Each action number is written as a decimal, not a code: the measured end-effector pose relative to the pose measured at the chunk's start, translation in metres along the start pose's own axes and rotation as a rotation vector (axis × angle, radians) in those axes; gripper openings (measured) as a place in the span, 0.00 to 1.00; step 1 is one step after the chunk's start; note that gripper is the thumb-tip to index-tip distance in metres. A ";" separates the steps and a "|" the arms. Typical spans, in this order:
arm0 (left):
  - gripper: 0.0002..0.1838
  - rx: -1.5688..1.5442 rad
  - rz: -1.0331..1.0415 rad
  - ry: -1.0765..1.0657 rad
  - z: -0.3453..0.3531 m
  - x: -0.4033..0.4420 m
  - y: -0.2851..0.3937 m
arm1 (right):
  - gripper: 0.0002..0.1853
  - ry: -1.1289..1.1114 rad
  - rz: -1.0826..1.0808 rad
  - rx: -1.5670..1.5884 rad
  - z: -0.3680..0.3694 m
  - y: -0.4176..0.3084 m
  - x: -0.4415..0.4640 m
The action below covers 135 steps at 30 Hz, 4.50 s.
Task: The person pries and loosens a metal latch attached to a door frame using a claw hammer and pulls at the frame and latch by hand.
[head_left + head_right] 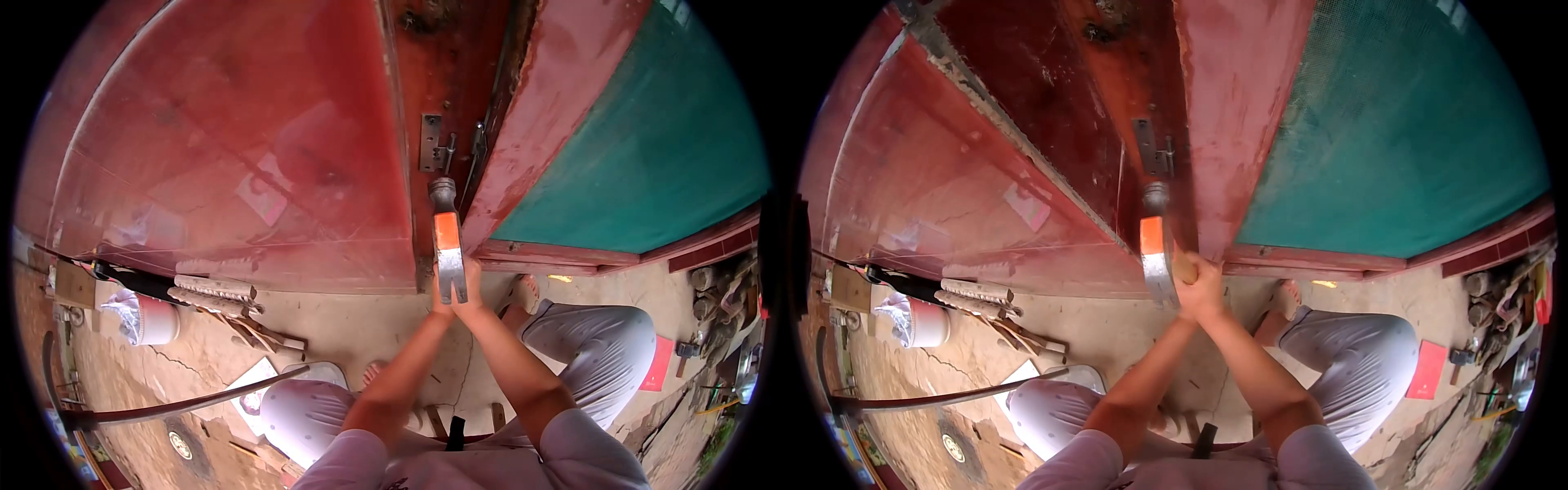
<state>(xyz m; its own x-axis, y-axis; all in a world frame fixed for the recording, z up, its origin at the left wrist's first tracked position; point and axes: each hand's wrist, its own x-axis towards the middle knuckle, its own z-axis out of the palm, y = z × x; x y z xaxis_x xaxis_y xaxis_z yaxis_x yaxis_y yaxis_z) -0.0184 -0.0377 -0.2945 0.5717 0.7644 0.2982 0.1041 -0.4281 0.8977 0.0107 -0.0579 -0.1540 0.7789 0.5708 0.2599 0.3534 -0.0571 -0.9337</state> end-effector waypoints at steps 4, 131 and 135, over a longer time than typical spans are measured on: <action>0.22 -0.141 0.208 0.080 0.010 -0.008 -0.018 | 0.08 0.067 -0.180 0.043 -0.005 -0.025 0.000; 0.19 0.024 0.170 -0.199 -0.060 0.040 0.143 | 0.06 -0.098 -0.335 -0.093 -0.094 -0.073 0.003; 0.26 0.035 0.350 0.281 -0.077 0.066 0.193 | 0.10 -0.176 -0.028 0.183 -0.144 -0.078 -0.009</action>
<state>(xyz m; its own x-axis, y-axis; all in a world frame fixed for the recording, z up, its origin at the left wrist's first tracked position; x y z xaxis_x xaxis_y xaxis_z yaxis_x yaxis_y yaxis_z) -0.0236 -0.0325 -0.0767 0.3349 0.6697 0.6628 -0.0259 -0.6966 0.7170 0.0504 -0.1770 -0.0478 0.6624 0.7047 0.2543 0.2613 0.1008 -0.9600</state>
